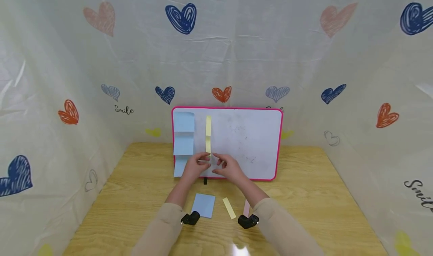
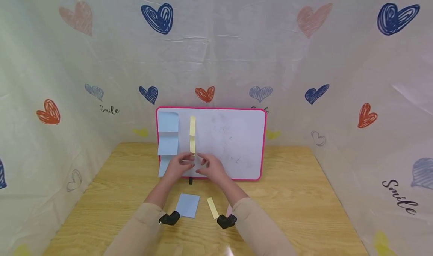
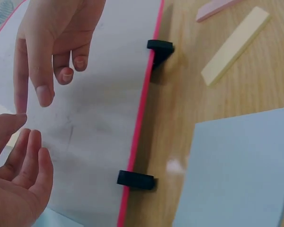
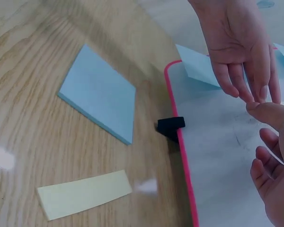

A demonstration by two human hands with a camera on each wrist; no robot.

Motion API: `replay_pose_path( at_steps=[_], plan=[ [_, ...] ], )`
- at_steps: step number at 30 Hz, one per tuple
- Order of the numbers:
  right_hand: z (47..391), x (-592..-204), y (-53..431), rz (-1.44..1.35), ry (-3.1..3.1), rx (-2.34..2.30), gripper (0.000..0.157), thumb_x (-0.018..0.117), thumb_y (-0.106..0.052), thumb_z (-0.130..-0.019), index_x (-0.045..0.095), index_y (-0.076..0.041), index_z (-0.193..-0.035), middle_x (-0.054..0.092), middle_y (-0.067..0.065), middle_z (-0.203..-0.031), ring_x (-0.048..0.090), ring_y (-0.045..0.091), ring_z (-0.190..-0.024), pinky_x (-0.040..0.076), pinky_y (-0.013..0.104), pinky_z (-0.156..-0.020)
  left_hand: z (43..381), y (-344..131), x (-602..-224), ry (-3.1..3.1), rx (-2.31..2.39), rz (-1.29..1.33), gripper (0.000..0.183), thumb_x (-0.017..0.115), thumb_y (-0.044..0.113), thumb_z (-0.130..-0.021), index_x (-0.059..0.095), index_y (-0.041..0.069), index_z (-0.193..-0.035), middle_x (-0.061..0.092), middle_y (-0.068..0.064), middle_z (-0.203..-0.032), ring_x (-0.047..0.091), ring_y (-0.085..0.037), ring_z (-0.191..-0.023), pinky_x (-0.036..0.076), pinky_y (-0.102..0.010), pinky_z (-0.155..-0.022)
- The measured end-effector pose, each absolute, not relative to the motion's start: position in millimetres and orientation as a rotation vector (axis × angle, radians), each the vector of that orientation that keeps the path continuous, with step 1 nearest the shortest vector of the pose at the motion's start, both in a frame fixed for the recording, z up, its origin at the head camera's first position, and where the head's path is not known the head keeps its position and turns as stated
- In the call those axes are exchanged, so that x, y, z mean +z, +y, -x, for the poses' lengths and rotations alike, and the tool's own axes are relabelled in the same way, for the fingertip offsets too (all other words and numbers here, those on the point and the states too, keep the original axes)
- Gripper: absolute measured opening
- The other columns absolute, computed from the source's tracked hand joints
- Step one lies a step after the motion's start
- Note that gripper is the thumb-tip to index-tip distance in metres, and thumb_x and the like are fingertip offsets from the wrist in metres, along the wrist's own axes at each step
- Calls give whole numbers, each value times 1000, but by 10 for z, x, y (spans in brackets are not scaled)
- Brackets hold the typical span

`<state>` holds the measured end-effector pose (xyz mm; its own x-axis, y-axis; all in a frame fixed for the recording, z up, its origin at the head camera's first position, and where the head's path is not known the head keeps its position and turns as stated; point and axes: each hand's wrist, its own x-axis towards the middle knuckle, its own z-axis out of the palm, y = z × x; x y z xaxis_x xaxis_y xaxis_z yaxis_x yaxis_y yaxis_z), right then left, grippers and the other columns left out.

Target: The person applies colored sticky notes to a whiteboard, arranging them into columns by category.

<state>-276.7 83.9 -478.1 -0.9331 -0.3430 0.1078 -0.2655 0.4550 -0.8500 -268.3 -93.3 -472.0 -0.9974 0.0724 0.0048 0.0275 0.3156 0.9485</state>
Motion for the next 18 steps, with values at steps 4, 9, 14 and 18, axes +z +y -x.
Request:
replay_pose_path(
  at_steps=[4,9,14,18],
  plan=[
    [2683,-4884,932,552,2575,-1553,55,80,-5,-80,61,-8,-132,59,8,-94,49,16,-67,44,26,-58,2593,-901,-4770,2491,1835,-115,38,71,0,-86,64,4,-124,66,-11,-105,65,-29,-93,56,-37,-78],
    [2581,-5026,1084,598,2518,-1589,51,81,-7,-80,64,-8,-128,61,8,-96,51,15,-69,46,26,-59,2449,-819,-4861,2449,1850,-159,37,70,-3,-85,65,2,-122,66,-13,-104,65,-28,-89,56,-33,-73],
    [2465,-5142,1235,668,2465,-1593,50,82,-8,-78,65,-5,-125,62,7,-98,53,13,-71,49,26,-60,2323,-736,-5010,2416,1811,-254,36,70,-4,-84,65,0,-119,66,-13,-103,65,-24,-87,55,-31,-71],
    [2363,-5214,1366,696,2463,-1556,50,83,-7,-77,66,-4,-124,63,13,-98,53,11,-70,48,25,-59,2226,-667,-5107,2399,1769,-315,35,71,-4,-83,65,0,-117,66,-14,-102,65,-22,-84,55,-29,-69]
  ],
)
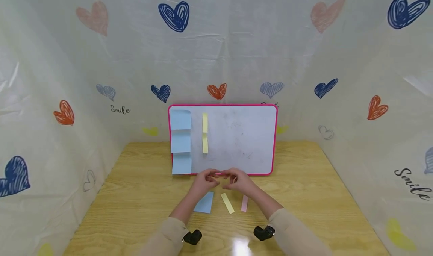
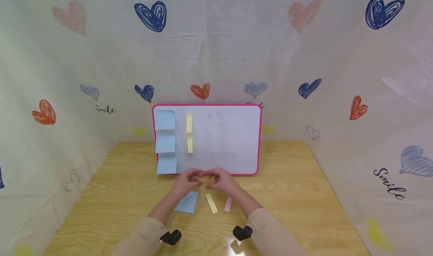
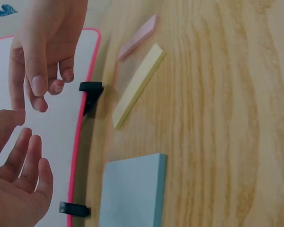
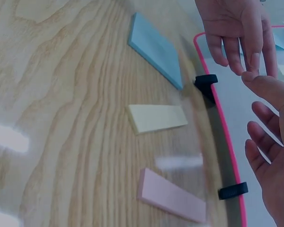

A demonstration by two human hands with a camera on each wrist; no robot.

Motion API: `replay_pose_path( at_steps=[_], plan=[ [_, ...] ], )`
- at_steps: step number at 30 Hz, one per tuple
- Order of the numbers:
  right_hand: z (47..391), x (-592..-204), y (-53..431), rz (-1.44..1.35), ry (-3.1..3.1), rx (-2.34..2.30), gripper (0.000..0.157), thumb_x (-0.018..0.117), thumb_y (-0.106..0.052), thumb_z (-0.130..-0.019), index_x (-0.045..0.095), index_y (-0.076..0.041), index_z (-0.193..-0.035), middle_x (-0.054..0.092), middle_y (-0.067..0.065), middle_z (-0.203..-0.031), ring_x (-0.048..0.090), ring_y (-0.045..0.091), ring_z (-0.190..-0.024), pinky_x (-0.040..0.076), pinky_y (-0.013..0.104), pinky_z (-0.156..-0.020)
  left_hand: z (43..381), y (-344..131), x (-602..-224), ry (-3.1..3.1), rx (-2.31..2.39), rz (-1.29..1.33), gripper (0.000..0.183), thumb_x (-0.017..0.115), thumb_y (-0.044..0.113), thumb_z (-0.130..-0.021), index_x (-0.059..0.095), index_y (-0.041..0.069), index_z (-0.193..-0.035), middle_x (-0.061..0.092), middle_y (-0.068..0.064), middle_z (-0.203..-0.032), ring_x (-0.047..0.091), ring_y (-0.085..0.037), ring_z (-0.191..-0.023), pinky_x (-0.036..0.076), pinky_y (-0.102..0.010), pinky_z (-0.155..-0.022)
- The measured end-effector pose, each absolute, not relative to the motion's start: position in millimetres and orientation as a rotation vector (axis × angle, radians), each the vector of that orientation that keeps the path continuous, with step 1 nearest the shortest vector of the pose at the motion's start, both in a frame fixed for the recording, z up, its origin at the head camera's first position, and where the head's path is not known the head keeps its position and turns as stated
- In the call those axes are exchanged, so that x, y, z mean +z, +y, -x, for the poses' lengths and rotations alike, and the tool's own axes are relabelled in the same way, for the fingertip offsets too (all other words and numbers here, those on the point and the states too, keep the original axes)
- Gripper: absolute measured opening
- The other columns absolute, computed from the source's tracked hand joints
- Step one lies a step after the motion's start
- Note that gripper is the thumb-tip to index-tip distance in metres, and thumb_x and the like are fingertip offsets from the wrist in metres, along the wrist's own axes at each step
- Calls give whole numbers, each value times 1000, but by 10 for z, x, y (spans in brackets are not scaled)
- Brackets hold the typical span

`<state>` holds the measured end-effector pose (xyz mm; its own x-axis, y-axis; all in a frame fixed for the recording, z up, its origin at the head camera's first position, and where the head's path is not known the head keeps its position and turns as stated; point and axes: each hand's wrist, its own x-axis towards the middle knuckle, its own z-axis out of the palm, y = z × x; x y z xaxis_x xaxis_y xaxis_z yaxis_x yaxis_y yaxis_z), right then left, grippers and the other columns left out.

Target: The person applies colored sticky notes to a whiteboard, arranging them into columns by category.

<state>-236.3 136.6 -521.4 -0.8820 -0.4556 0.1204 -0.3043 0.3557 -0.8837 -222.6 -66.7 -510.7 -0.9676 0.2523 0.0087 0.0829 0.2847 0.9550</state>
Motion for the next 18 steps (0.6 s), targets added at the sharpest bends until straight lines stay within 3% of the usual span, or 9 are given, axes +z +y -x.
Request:
replay_pose_path(
  at_steps=[11,18],
  plan=[
    [2161,-5377,1646,742,2490,-1370,50,85,-12,-76,67,-9,-122,65,6,-106,54,21,-83,46,28,-69,2004,-609,-5255,2450,1625,-397,39,75,0,-81,65,3,-118,66,-10,-101,62,-25,-90,54,-33,-74],
    [2120,-5522,1710,868,2570,-1225,51,90,-21,-67,71,-11,-113,65,-2,-103,54,18,-95,43,35,-83,1921,-597,-5374,2525,1506,-432,37,79,4,-78,67,6,-114,67,-6,-101,58,-27,-96,49,-40,-81]
  ],
)
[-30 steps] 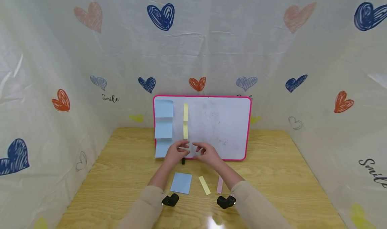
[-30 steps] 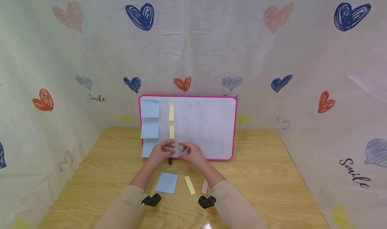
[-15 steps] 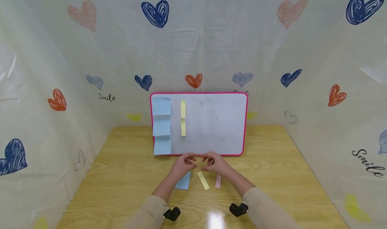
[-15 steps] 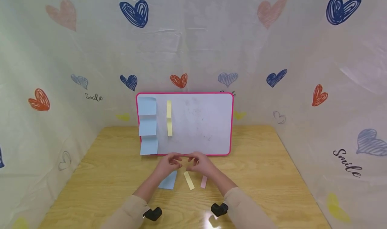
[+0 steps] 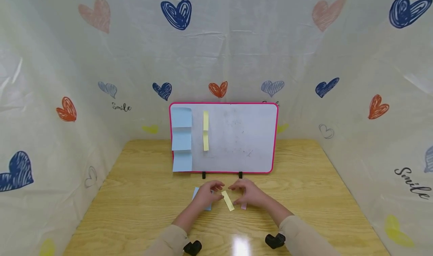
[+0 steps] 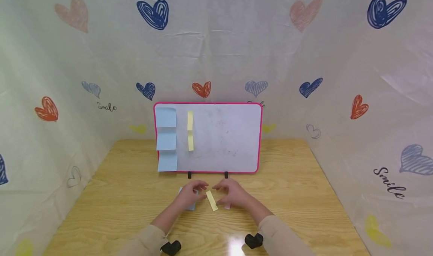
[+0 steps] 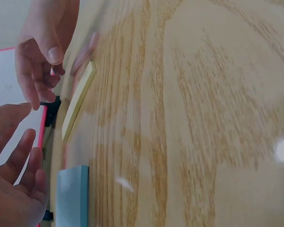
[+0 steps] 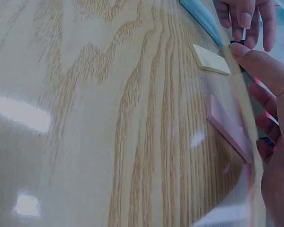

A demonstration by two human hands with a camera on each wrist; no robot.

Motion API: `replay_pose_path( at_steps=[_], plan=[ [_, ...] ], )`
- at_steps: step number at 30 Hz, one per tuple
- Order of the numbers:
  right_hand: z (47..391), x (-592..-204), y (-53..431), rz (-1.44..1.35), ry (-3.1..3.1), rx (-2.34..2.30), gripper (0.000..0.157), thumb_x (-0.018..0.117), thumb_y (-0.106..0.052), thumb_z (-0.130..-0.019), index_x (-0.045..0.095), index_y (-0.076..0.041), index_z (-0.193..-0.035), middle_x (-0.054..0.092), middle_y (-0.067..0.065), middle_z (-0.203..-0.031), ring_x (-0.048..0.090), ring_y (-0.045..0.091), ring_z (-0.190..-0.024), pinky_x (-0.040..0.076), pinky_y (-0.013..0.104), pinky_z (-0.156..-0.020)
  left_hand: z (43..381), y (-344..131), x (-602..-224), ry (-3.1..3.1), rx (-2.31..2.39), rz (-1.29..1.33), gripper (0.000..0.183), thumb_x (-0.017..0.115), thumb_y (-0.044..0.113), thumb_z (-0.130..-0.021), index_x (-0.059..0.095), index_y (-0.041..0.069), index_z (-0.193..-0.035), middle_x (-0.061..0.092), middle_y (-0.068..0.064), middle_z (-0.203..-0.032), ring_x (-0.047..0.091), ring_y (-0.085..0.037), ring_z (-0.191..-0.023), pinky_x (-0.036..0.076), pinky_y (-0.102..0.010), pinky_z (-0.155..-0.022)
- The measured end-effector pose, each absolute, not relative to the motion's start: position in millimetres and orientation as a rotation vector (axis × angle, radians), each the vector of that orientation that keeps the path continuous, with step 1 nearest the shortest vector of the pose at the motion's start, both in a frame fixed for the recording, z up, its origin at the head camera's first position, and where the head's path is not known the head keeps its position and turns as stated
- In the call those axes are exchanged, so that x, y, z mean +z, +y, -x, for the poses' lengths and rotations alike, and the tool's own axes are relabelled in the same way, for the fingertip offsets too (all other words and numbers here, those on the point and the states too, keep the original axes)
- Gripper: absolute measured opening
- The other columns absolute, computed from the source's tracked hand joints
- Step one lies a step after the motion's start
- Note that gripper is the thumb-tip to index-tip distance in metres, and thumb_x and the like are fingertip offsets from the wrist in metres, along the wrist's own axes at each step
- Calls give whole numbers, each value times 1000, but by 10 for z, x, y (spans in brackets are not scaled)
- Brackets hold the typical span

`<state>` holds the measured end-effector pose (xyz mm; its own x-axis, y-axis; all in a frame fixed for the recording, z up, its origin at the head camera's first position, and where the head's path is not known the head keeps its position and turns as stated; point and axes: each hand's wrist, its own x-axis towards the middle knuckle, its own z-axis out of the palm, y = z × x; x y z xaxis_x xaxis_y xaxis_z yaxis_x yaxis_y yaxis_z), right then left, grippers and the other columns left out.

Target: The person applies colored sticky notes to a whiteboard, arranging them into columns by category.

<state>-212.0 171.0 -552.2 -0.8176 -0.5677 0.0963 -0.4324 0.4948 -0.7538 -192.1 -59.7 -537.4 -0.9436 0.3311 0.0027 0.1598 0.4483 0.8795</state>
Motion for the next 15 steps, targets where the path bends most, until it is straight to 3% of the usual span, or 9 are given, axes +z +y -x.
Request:
replay_pose_path(
  at_steps=[6,15],
  plan=[
    [2116,-5654,1717,961,2678,-1083,54,90,-32,-62,73,-18,-112,65,-9,-101,51,13,-99,33,38,-82,1912,-622,-5467,2554,1420,-437,36,81,6,-75,69,10,-108,67,-2,-105,56,-26,-101,47,-42,-86],
    [2095,-5736,1707,980,2690,-1099,54,91,-37,-63,73,-21,-111,60,-10,-98,48,10,-98,30,37,-78,1913,-650,-5501,2547,1323,-446,35,82,9,-77,68,10,-109,67,-2,-111,57,-30,-112,44,-48,-97]
  ],
)
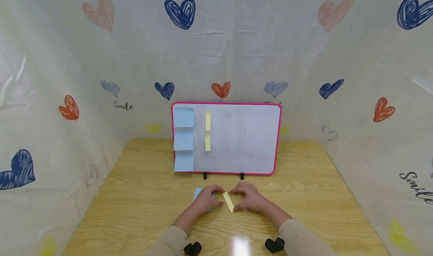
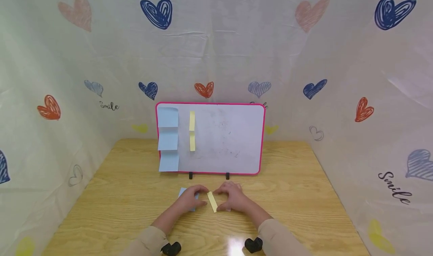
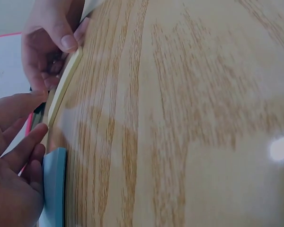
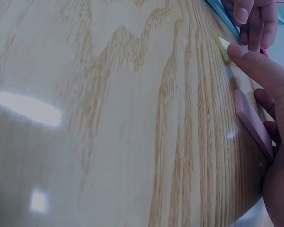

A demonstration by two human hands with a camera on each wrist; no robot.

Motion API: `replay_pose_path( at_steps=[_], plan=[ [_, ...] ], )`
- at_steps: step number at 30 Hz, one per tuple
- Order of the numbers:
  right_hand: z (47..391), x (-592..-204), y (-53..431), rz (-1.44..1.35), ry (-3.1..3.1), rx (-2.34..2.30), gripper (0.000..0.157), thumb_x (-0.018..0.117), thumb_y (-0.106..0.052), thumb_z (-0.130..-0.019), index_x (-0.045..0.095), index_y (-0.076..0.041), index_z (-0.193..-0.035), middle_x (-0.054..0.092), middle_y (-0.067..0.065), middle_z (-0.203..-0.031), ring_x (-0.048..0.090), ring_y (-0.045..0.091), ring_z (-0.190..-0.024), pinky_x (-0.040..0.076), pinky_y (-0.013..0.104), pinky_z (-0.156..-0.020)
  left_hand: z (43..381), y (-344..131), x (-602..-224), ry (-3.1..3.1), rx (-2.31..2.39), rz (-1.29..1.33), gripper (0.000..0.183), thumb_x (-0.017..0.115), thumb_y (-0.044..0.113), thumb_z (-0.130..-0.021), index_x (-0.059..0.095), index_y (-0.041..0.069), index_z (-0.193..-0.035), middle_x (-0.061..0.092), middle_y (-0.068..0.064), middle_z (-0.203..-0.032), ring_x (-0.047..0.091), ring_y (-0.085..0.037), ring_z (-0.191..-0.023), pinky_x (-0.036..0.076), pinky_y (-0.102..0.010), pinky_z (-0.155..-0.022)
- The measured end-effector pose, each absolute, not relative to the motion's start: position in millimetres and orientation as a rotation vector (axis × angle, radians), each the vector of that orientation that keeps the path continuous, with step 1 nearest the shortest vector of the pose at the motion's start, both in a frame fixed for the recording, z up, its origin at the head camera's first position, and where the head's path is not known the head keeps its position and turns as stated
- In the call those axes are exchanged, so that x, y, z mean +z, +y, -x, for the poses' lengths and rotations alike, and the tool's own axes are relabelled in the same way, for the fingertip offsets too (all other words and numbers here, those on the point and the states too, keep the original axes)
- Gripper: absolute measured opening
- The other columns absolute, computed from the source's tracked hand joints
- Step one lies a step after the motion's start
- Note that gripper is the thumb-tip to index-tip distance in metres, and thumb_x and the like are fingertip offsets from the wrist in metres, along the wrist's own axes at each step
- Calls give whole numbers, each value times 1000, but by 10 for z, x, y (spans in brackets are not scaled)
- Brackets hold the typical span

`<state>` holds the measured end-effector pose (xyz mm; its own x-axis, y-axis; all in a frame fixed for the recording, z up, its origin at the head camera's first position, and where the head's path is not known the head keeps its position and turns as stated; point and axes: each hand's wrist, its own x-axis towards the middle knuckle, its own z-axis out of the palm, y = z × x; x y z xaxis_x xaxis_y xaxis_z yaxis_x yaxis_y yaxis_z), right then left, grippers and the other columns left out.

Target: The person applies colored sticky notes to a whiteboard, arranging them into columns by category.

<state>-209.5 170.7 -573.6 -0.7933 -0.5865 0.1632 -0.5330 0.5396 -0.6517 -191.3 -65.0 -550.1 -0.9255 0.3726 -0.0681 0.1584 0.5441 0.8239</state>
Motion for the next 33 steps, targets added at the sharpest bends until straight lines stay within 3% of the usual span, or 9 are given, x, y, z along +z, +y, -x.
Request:
replay_pose_path(
  at_steps=[10,33],
  plan=[
    [2082,-5772,1688,971,2722,-1031,50,89,-41,-65,73,-30,-112,56,-14,-98,46,10,-96,28,35,-76,1916,-656,-5554,2529,1366,-423,27,79,3,-76,70,12,-99,67,-1,-114,56,-31,-116,42,-51,-99],
    [1957,-5743,1540,773,2802,-1081,34,87,-41,-69,76,-30,-99,55,-13,-92,43,10,-89,26,43,-82,1859,-602,-5561,2587,1404,-418,29,80,4,-75,70,10,-101,65,-3,-109,54,-35,-115,41,-53,-98]
  ],
)
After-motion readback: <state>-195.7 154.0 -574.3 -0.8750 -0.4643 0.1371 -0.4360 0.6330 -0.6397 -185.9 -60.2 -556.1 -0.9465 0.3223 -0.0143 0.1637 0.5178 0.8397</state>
